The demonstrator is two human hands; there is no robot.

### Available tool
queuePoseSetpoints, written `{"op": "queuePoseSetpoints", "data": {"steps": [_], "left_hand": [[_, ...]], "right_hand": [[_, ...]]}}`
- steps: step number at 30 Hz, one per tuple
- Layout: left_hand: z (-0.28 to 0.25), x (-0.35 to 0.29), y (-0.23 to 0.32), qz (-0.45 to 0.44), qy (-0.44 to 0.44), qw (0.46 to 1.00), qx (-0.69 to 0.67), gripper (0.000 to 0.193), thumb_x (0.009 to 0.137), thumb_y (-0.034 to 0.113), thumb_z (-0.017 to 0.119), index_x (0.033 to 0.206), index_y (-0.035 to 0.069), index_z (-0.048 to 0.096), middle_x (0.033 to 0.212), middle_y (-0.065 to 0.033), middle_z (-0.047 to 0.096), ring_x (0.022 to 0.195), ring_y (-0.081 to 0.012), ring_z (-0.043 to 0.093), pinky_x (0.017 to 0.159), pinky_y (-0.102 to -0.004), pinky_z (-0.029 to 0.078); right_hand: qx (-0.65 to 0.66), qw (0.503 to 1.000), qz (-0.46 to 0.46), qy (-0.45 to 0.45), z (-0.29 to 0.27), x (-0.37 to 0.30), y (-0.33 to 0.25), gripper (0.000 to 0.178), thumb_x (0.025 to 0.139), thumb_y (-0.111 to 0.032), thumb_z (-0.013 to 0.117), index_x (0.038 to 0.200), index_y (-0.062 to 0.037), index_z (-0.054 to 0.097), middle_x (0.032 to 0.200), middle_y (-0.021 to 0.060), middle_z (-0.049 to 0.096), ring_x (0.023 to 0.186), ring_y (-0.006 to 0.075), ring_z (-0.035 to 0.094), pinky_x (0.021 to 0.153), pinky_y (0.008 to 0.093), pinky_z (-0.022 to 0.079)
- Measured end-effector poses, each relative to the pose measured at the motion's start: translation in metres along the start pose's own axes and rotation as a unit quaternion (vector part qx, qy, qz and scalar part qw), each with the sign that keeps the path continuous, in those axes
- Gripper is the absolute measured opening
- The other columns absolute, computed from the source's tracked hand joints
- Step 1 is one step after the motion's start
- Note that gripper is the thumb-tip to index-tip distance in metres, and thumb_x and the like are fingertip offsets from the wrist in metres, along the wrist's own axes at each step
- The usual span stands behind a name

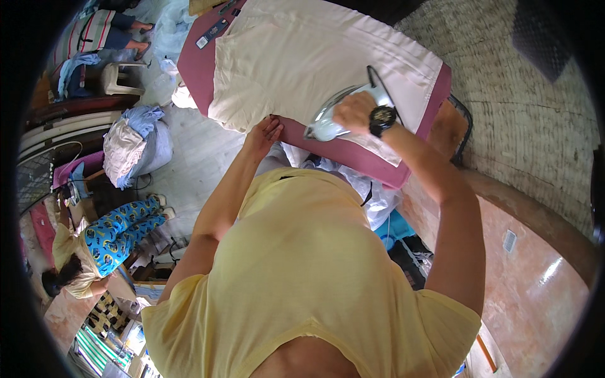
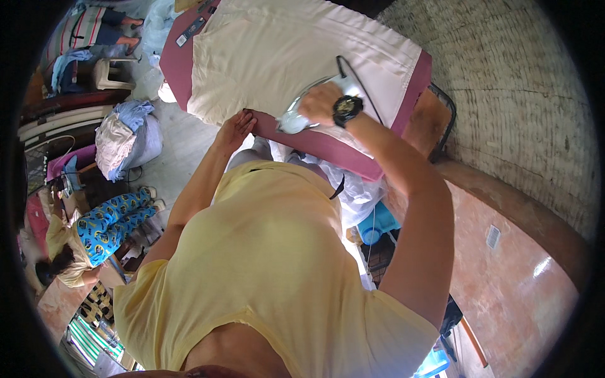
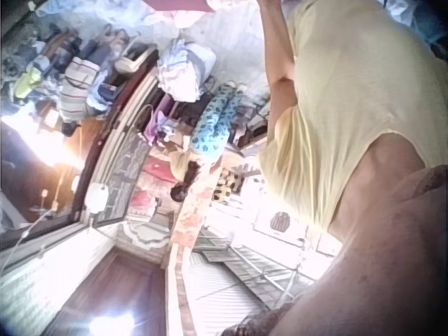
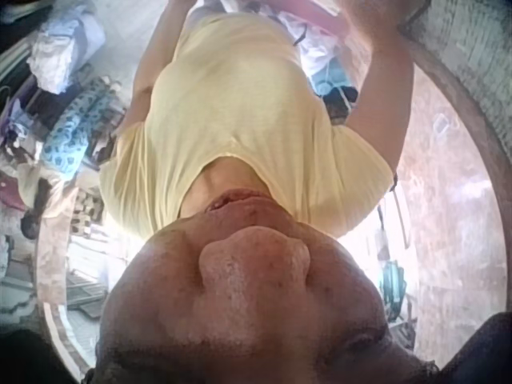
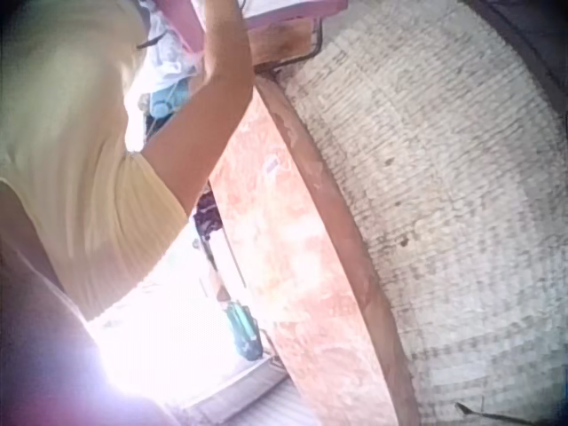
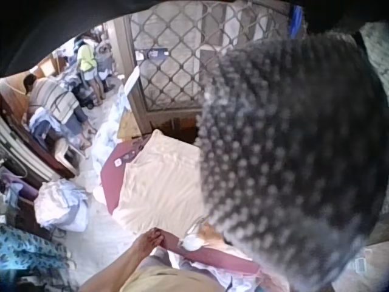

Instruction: The person irons a light-colored shirt on an ironing board using an electric iron, smoothing different sections of the fabric and turning the garment over to iron both sides.

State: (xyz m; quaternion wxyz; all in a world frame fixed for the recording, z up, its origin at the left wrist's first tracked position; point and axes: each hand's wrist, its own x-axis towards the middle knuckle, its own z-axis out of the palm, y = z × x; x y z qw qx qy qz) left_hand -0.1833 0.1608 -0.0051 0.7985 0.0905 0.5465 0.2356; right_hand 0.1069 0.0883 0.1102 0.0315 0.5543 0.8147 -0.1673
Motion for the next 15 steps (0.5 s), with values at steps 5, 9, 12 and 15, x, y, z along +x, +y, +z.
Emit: {"op": "queuePoseSetpoints", "data": {"steps": [5, 9, 12, 15], "left_hand": [[0.009, 0.015, -0.001, -0.024, 0.016, 0.999, -0.014, 0.036, 0.095, 0.029, 0.062, 0.119, 0.004, 0.054, 0.117, -0.0081, 0.057, 0.105, -0.0242, 0.06, 0.09, -0.0324, 0.051], [0.027, 0.023, -0.002, -0.044, 0.007, 0.999, 0.027, 0.027, 0.093, 0.033, 0.063, 0.11, 0.012, 0.058, 0.106, -0.001, 0.061, 0.098, -0.0183, 0.06, 0.081, -0.0301, 0.046], [0.031, 0.03, -0.008, -0.019, 0.029, 0.998, 0.05, 0.02, 0.093, 0.031, 0.062, 0.106, 0.017, 0.06, 0.102, 0.0028, 0.062, 0.095, -0.0154, 0.059, 0.079, -0.0294, 0.041], [0.029, 0.042, -0.016, 0.004, 0.052, 0.997, 0.06, 0.017, 0.092, 0.027, 0.061, 0.106, 0.018, 0.06, 0.102, 0.0033, 0.063, 0.095, -0.0148, 0.057, 0.08, -0.0301, 0.04]], "right_hand": [[-0.003, 0.99, 0.129, 0.05, 0.008, -0.054, 0.063, 0.033, 0.081, -0.03, 0.05, 0.061, -0.0069, 0.064, 0.069, 0.0152, 0.066, 0.068, 0.0347, 0.064, 0.071, 0.0491, 0.047], [0.019, 0.998, 0.018, 0.052, 0.032, -0.057, 0.033, 0.029, 0.078, -0.03, 0.056, 0.061, -0.0084, 0.065, 0.062, 0.0137, 0.063, 0.064, 0.0326, 0.061, 0.069, 0.0453, 0.045], [0.016, 0.999, 0.027, 0.016, 0.028, -0.047, -0.009, 0.029, 0.077, -0.03, 0.057, 0.061, -0.0077, 0.066, 0.062, 0.0133, 0.063, 0.063, 0.0306, 0.061, 0.068, 0.0431, 0.043], [-0.01, 0.995, 0.056, 0.077, 0.022, -0.056, 0.017, 0.03, 0.078, -0.029, 0.054, 0.062, -0.0073, 0.066, 0.061, 0.0124, 0.064, 0.061, 0.0292, 0.06, 0.076, 0.0418, 0.04]]}}
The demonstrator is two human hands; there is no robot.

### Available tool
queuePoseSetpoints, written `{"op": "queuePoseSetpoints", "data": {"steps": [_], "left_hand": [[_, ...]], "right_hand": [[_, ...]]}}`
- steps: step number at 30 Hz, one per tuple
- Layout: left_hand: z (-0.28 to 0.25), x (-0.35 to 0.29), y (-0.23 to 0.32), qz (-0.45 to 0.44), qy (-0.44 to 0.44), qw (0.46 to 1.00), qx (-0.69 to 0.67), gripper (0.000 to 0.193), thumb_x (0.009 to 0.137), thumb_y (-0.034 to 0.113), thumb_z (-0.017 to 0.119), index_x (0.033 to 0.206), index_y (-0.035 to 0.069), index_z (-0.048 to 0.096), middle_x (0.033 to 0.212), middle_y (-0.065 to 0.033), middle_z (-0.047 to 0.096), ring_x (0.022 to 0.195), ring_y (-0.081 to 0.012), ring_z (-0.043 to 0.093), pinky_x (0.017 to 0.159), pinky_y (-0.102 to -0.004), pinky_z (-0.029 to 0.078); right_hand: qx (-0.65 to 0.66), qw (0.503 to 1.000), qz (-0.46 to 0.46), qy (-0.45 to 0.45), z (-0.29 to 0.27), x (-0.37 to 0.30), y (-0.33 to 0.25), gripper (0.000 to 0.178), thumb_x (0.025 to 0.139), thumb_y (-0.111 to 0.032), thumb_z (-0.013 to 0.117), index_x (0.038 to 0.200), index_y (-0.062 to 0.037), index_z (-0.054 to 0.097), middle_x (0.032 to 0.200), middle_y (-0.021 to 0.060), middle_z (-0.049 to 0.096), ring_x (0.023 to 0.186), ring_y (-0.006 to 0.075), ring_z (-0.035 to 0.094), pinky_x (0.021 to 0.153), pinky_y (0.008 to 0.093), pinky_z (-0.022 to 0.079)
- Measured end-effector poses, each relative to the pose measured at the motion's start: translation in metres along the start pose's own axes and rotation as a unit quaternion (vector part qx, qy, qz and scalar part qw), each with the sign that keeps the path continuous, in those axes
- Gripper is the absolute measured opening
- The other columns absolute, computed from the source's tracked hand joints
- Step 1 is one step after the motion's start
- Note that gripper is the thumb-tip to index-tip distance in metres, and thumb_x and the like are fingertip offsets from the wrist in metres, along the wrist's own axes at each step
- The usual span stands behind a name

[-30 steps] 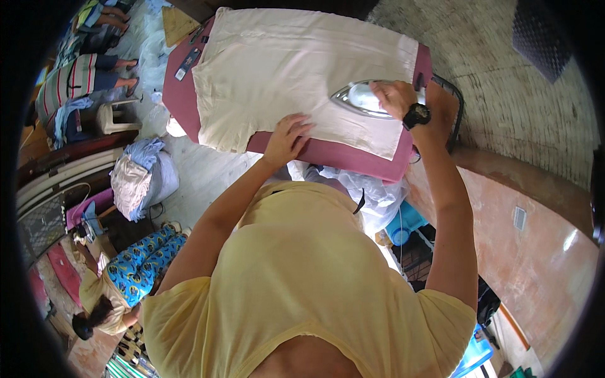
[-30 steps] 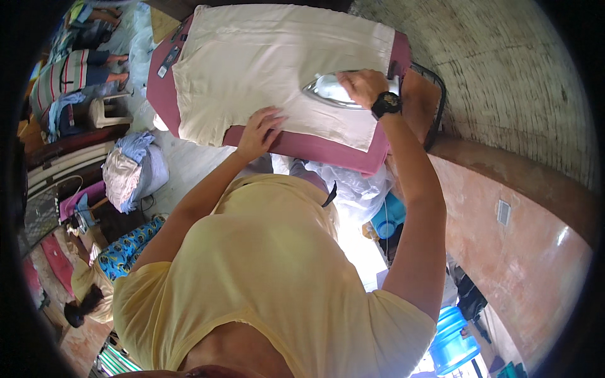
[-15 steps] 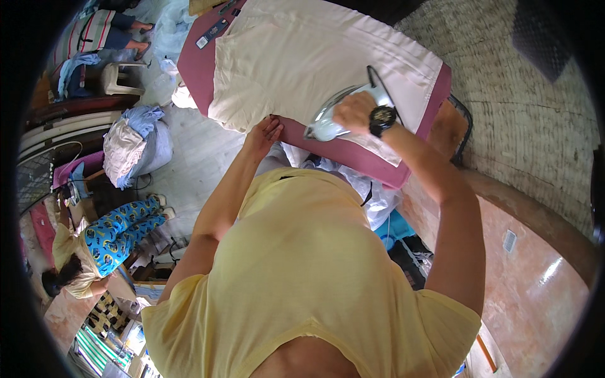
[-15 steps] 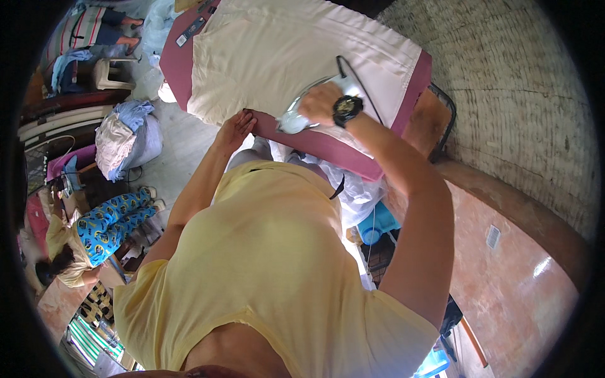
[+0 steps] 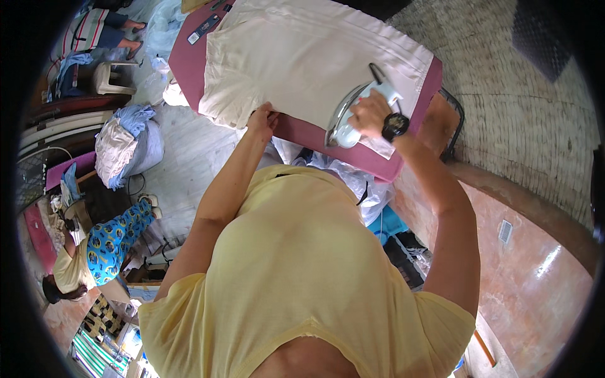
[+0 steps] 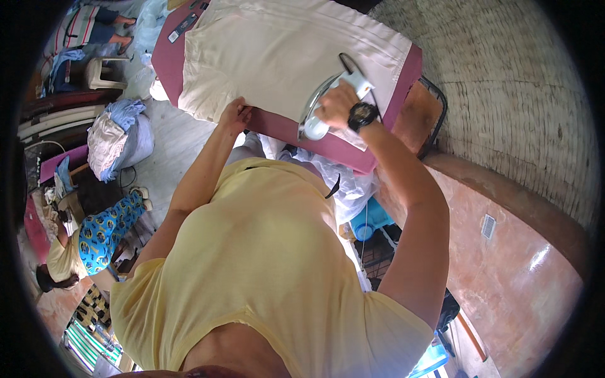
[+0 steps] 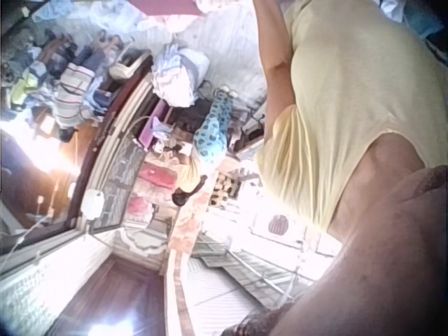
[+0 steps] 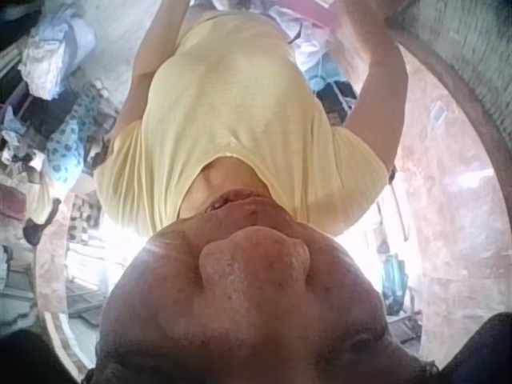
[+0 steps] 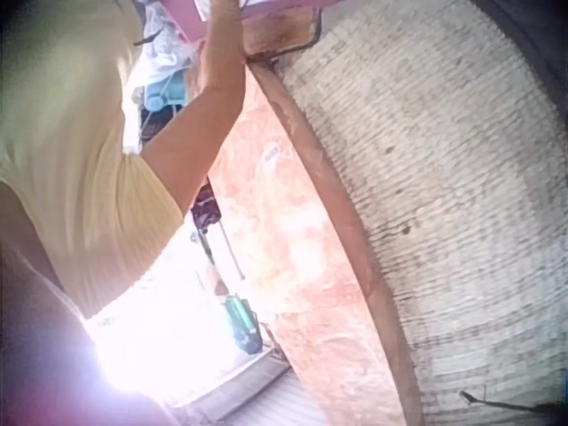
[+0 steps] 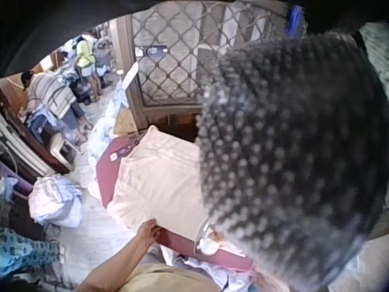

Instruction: The person irons a light-colored shirt on an ironing board using an electric iron, smoothing different sections of the fabric and turning the garment over to iron both sides.

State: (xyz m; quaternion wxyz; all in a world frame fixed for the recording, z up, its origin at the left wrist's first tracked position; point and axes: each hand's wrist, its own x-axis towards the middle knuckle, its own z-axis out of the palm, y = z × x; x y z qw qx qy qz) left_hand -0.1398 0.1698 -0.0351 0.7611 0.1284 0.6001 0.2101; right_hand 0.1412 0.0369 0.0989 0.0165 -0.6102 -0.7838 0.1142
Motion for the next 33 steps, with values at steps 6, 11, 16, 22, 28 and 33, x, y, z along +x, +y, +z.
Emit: {"op": "queuePoseSetpoints", "data": {"steps": [6, 11, 16, 22, 28, 33], "left_hand": [[-0.003, 0.002, -0.003, 0.032, 0.0, 0.997, -0.07, 0.017, 0.092, 0.022, 0.06, 0.107, 0.014, 0.06, 0.102, 0.001, 0.062, 0.097, -0.0164, 0.056, 0.086, -0.034, 0.041], [0.004, 0.001, 0.012, 0.039, 0.02, 0.959, -0.28, 0.014, 0.094, 0.023, 0.063, 0.101, 0.011, 0.061, 0.105, -0.001, 0.061, 0.099, -0.0195, 0.056, 0.093, -0.0359, 0.045], [-0.031, 0.018, 0.003, 0.059, 0.016, 0.958, -0.281, 0.021, 0.089, 0.028, 0.071, 0.1, 0.012, 0.062, 0.101, -0.0002, 0.062, 0.095, -0.0164, 0.056, 0.089, -0.033, 0.045], [-0.016, 0.008, 0.006, 0.086, 0.073, 0.966, -0.234, 0.022, 0.088, 0.029, 0.073, 0.1, 0.013, 0.062, 0.094, 0.0008, 0.062, 0.085, -0.014, 0.057, 0.077, -0.0293, 0.047], [-0.049, 0.002, 0.007, 0.013, 0.082, 0.962, -0.26, 0.012, 0.094, 0.023, 0.064, 0.099, 0.013, 0.059, 0.089, -0.0012, 0.058, 0.083, -0.0149, 0.054, 0.075, -0.0301, 0.048], [-0.072, -0.053, 0.044, -0.062, 0.098, 0.967, -0.226, 0.014, 0.093, 0.023, 0.061, 0.1, 0.013, 0.054, 0.093, -0.0003, 0.051, 0.078, -0.018, 0.051, 0.074, -0.0301, 0.046]], "right_hand": [[-0.005, 1.0, 0.031, -0.001, -0.005, -0.009, 0.028, 0.031, 0.078, -0.03, 0.053, 0.06, -0.0096, 0.066, 0.062, 0.0114, 0.064, 0.063, 0.0282, 0.06, 0.079, 0.0408, 0.037], [0.024, 1.0, 0.007, -0.001, 0.001, -0.009, -0.017, 0.027, 0.075, -0.029, 0.059, 0.061, -0.0067, 0.065, 0.058, 0.0131, 0.062, 0.06, 0.03, 0.06, 0.068, 0.0414, 0.043], [0.076, 0.978, 0.189, 0.04, -0.004, 0.008, 0.015, 0.043, 0.086, -0.043, 0.053, 0.068, -0.0063, 0.069, 0.067, 0.0151, 0.066, 0.07, 0.0341, 0.066, 0.073, 0.0458, 0.05], [0.136, 0.983, 0.117, -0.031, -0.011, 0.059, -0.054, 0.069, 0.077, -0.069, 0.062, 0.103, -0.006, 0.071, 0.095, 0.02, 0.07, 0.093, 0.0368, 0.066, 0.082, 0.0453, 0.051], [0.202, 0.973, 0.113, -0.027, -0.003, 0.108, -0.097, 0.062, 0.081, -0.063, 0.062, 0.099, -0.0048, 0.071, 0.09, 0.0208, 0.07, 0.088, 0.0384, 0.067, 0.078, 0.0456, 0.052], [0.211, 0.965, 0.103, -0.119, -0.003, 0.095, -0.068, 0.069, 0.082, -0.068, 0.055, 0.098, -0.0032, 0.072, 0.087, 0.0252, 0.069, 0.087, 0.0399, 0.067, 0.077, 0.0485, 0.053]]}}
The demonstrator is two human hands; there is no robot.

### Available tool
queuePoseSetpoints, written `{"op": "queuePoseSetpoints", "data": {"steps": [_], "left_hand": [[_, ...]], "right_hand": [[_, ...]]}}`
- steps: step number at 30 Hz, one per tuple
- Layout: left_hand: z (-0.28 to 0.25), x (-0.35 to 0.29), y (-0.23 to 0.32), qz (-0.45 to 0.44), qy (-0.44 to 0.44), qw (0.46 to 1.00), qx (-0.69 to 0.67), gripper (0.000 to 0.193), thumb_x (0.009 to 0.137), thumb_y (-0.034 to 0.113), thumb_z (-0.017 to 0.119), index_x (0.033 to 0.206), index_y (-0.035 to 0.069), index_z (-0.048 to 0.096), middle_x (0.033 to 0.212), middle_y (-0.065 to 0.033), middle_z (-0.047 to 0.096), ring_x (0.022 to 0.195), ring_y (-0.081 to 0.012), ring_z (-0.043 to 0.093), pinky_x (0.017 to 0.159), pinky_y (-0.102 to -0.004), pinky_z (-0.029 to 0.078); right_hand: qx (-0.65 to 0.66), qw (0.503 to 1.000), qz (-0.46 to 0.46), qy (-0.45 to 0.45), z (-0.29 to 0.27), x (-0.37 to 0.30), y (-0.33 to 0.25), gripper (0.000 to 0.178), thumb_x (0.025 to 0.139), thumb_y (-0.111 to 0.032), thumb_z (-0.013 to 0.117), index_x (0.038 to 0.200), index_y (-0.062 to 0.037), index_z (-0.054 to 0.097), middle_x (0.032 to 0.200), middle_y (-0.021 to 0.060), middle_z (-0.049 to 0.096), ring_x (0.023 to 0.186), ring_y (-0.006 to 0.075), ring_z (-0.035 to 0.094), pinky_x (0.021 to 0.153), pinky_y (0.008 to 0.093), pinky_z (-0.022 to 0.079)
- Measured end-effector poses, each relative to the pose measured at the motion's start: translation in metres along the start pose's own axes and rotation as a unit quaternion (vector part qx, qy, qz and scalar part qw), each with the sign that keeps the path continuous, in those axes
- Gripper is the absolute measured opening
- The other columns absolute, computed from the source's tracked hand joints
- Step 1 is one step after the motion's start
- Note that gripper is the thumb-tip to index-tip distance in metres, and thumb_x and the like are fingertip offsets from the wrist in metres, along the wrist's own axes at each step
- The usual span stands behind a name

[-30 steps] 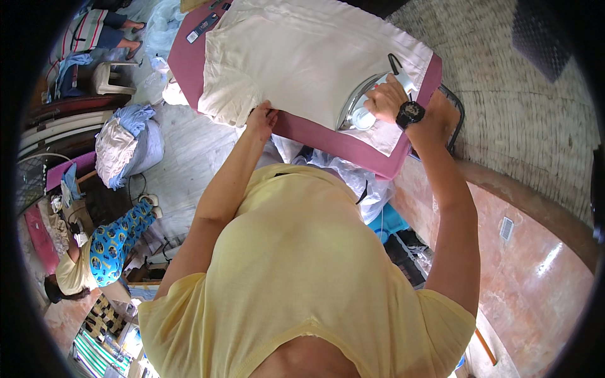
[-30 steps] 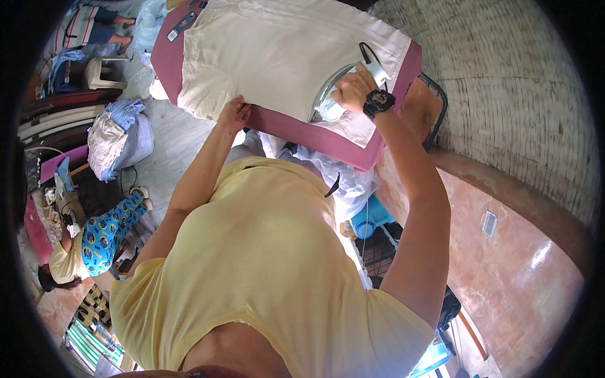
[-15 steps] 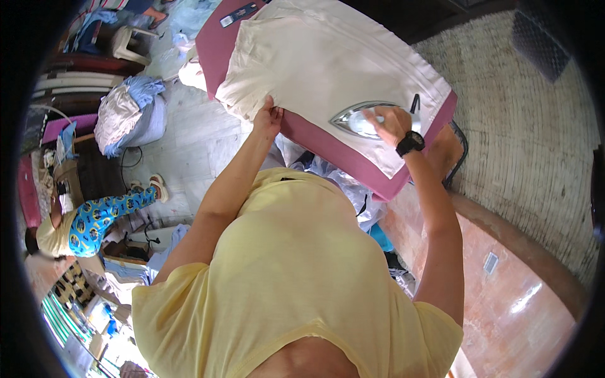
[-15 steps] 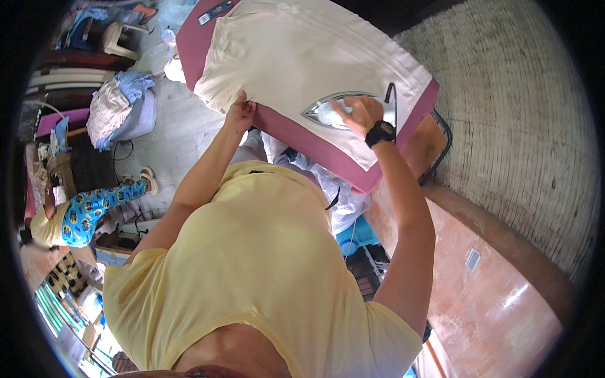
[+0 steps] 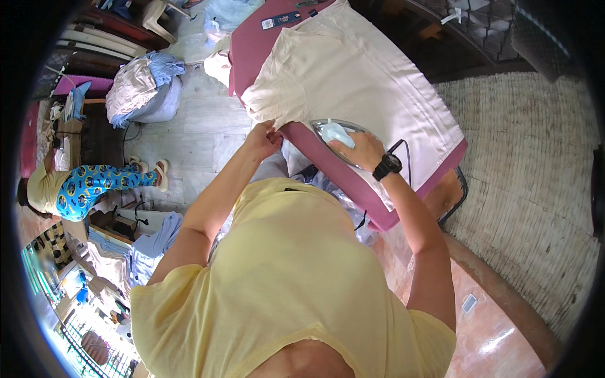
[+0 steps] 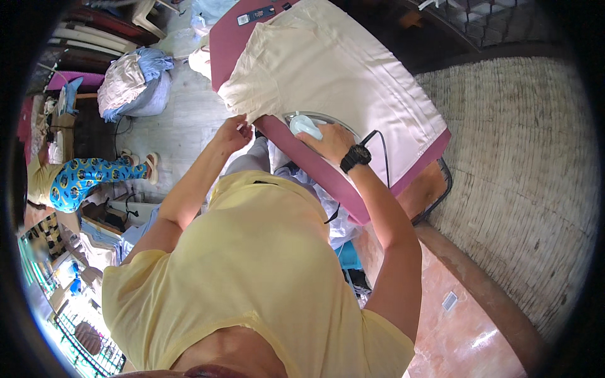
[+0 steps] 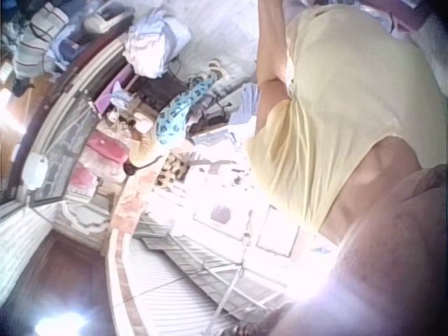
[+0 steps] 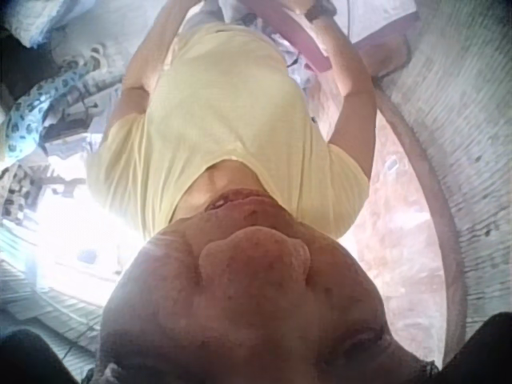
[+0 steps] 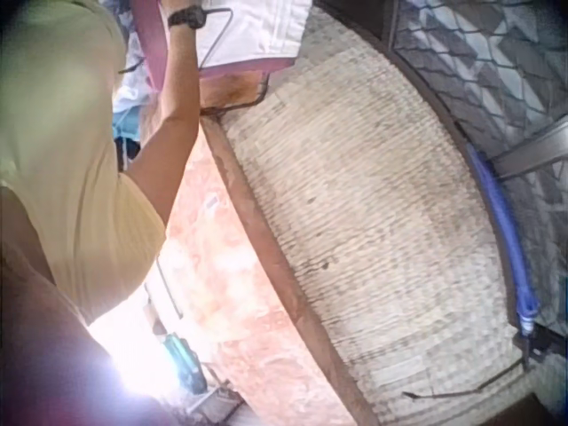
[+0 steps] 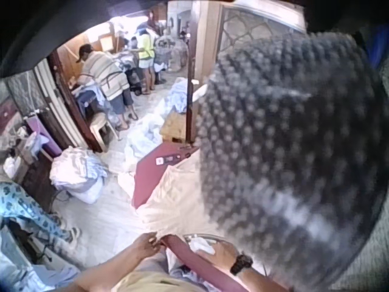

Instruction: The person irons a light-colored shirt on an ironing board using an electric iron, smoothing different sections of the fabric and turning the garment over to iron both sides.

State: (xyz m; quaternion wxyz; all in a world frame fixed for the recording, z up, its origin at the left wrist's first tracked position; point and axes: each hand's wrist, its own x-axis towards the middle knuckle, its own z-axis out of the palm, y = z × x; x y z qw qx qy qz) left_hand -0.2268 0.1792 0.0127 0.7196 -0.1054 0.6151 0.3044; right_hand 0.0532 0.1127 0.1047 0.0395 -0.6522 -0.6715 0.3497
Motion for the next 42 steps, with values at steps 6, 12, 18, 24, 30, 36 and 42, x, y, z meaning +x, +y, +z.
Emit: {"op": "queuePoseSetpoints", "data": {"steps": [6, 12, 18, 24, 30, 36, 42], "left_hand": [[0.04, 0.072, 0.064, 0.663, 0.084, 0.654, 0.354, 0.032, 0.086, 0.024, 0.067, 0.111, 0.004, 0.061, 0.1, -0.0152, 0.063, 0.1, -0.0291, 0.057, 0.084, -0.039, 0.048], [0.079, 0.106, 0.122, 0.553, 0.111, 0.65, 0.509, 0.042, 0.081, 0.03, 0.069, 0.112, 0.003, 0.061, 0.105, -0.0176, 0.064, 0.107, -0.037, 0.055, 0.092, -0.0493, 0.043], [0.107, 0.118, 0.147, 0.568, 0.061, 0.675, 0.467, 0.024, 0.081, 0.023, 0.069, 0.089, 0.003, 0.058, 0.091, -0.0109, 0.066, 0.085, -0.0266, 0.063, 0.074, -0.0384, 0.049], [0.126, 0.127, 0.174, 0.507, -0.294, 0.739, 0.332, 0.037, 0.079, -0.007, 0.058, 0.112, 0.006, 0.064, 0.103, -0.0063, 0.067, 0.094, -0.0205, 0.063, 0.08, -0.0317, 0.05], [0.158, 0.106, 0.201, 0.35, -0.307, 0.803, 0.372, 0.057, 0.072, -0.014, 0.058, 0.124, 0.009, 0.064, 0.117, -0.0063, 0.063, 0.108, -0.0172, 0.058, 0.089, -0.0297, 0.049], [0.151, 0.123, 0.204, 0.601, -0.218, 0.566, 0.521, 0.056, 0.074, -0.017, 0.054, 0.124, 0.005, 0.06, 0.129, -0.0125, 0.056, 0.113, -0.0242, 0.058, 0.095, -0.0327, 0.046], [0.155, 0.13, 0.218, 0.664, -0.202, 0.573, 0.436, 0.041, 0.075, -0.013, 0.056, 0.113, 0.003, 0.058, 0.127, -0.0159, 0.053, 0.117, -0.034, 0.053, 0.097, -0.0387, 0.046]], "right_hand": [[0.032, 0.997, 0.024, 0.064, 0.017, 0.029, -0.033, 0.066, 0.083, -0.064, 0.059, 0.094, 0.0, 0.07, 0.086, 0.0275, 0.067, 0.086, 0.0426, 0.066, 0.076, 0.0503, 0.051], [0.027, 0.996, 0.055, 0.057, 0.011, 0.012, -0.032, 0.065, 0.083, -0.062, 0.06, 0.098, -0.0004, 0.07, 0.082, 0.0241, 0.068, 0.081, 0.0409, 0.067, 0.072, 0.0489, 0.052], [0.062, 0.981, 0.08, 0.168, 0.034, 0.05, -0.047, 0.058, 0.088, -0.056, 0.058, 0.088, 0.0009, 0.068, 0.078, 0.0261, 0.066, 0.075, 0.0444, 0.064, 0.067, 0.0519, 0.049], [0.165, 0.948, 0.174, 0.207, 0.04, 0.082, -0.057, 0.061, 0.089, -0.058, 0.055, 0.09, 0.002, 0.066, 0.083, 0.0282, 0.066, 0.079, 0.0466, 0.064, 0.07, 0.0544, 0.048], [0.077, 0.961, 0.143, 0.226, 0.005, 0.175, -0.072, 0.063, 0.088, -0.062, 0.055, 0.089, -0.0006, 0.068, 0.075, 0.0192, 0.069, 0.074, 0.0377, 0.068, 0.069, 0.0474, 0.052], [0.046, 0.963, 0.151, 0.22, -0.029, 0.218, -0.099, 0.066, 0.085, -0.065, 0.055, 0.093, -0.0008, 0.069, 0.087, 0.0252, 0.069, 0.086, 0.0443, 0.066, 0.074, 0.0507, 0.052], [0.041, 0.966, 0.161, 0.2, -0.036, 0.235, -0.101, 0.07, 0.082, -0.071, 0.055, 0.1, -0.0054, 0.071, 0.087, 0.0224, 0.07, 0.087, 0.0421, 0.067, 0.073, 0.0494, 0.052]]}}
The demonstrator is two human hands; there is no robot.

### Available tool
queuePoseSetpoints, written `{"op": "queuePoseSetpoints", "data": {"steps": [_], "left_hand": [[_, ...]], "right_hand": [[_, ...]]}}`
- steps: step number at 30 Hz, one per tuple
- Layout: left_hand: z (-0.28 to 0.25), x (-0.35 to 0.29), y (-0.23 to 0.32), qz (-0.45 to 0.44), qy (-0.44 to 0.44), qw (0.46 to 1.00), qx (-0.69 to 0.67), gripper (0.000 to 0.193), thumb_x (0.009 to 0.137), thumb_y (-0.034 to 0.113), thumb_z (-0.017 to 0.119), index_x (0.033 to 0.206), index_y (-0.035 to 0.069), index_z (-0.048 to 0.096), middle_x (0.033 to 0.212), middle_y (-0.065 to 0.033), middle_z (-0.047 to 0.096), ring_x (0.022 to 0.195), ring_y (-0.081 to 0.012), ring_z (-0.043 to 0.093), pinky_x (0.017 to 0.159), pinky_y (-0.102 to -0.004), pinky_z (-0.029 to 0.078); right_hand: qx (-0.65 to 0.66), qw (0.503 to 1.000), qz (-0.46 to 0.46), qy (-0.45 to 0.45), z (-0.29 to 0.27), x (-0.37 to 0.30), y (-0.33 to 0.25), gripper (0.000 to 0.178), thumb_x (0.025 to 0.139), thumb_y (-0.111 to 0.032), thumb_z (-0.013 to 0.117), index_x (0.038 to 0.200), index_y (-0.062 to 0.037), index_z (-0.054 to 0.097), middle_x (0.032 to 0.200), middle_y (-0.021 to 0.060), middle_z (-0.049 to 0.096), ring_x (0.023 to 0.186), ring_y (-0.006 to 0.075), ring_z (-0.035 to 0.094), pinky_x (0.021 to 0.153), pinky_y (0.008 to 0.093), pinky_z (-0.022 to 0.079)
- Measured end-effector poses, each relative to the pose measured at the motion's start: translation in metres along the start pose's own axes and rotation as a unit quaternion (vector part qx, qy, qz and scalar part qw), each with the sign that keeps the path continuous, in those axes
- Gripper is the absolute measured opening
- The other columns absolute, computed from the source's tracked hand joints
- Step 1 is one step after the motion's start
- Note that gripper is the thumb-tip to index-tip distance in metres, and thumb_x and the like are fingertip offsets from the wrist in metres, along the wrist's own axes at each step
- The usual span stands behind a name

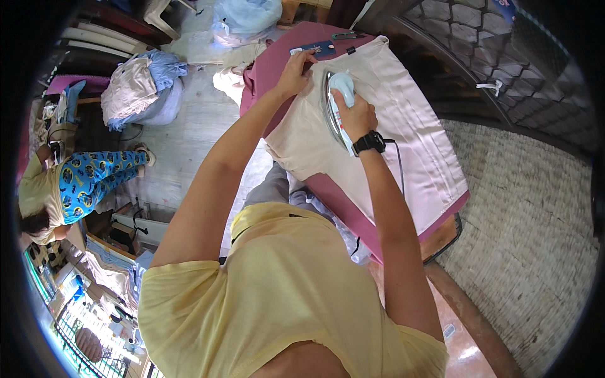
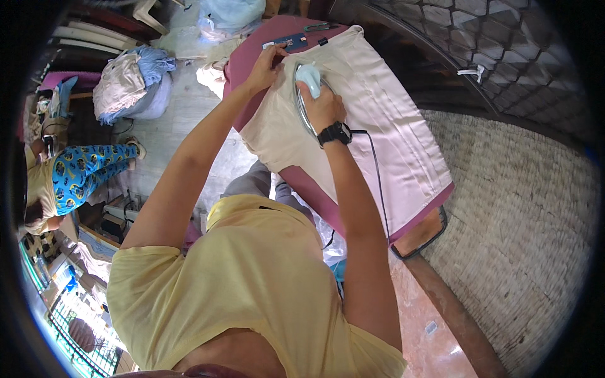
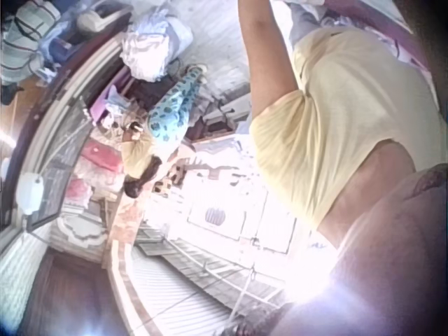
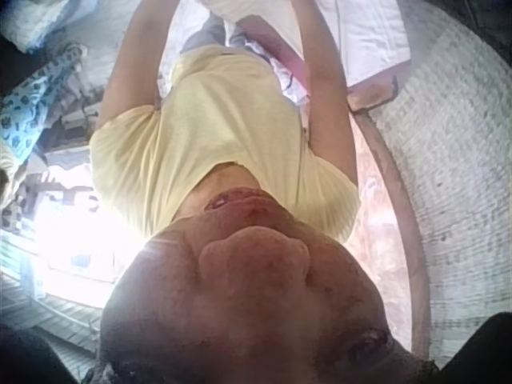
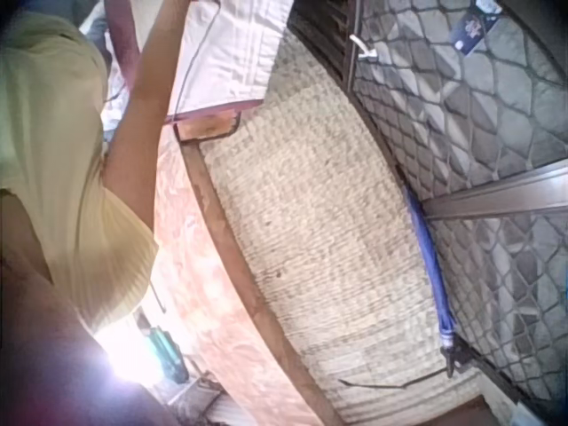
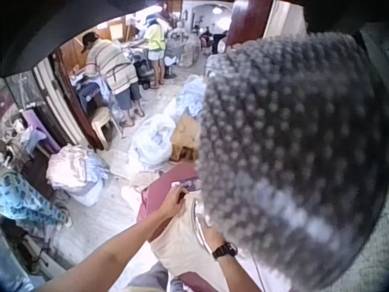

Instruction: The person irons a light-colored shirt on an ironing board using an electric iron, smoothing different sections of the fabric and turning the garment over to iron both sides.

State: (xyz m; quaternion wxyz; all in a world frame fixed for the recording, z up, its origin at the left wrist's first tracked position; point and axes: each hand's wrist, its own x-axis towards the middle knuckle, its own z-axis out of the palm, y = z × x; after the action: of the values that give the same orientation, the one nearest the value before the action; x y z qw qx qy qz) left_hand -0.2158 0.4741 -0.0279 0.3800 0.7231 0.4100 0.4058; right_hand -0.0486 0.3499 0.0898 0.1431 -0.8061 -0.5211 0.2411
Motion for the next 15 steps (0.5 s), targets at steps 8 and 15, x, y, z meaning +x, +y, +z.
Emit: {"op": "queuePoseSetpoints", "data": {"steps": [8, 15], "left_hand": [[-0.005, -0.002, -0.013, -0.098, 0.032, 0.989, 0.107, 0.029, 0.081, 0.007, 0.07, 0.108, 0.003, 0.061, 0.111, -0.014, 0.059, 0.094, -0.028, 0.063, 0.082, -0.037, 0.051], [-0.007, 0.015, 0.006, -0.193, 0.003, 0.977, 0.093, 0.023, 0.079, 0.019, 0.072, 0.093, 0.002, 0.066, 0.086, -0.0129, 0.065, 0.083, -0.0281, 0.065, 0.076, -0.039, 0.051]], "right_hand": [[-0.023, 0.999, -0.035, -0.009, -0.001, 0.002, -0.004, 0.067, 0.084, -0.069, 0.054, 0.101, -0.0062, 0.071, 0.087, 0.0226, 0.07, 0.086, 0.042, 0.067, 0.074, 0.0504, 0.052], [-0.058, 0.996, -0.072, -0.015, 0.001, 0.003, 0.0, 0.065, 0.083, -0.067, 0.057, 0.101, -0.006, 0.071, 0.086, 0.0225, 0.07, 0.085, 0.0416, 0.067, 0.074, 0.0505, 0.052]]}}
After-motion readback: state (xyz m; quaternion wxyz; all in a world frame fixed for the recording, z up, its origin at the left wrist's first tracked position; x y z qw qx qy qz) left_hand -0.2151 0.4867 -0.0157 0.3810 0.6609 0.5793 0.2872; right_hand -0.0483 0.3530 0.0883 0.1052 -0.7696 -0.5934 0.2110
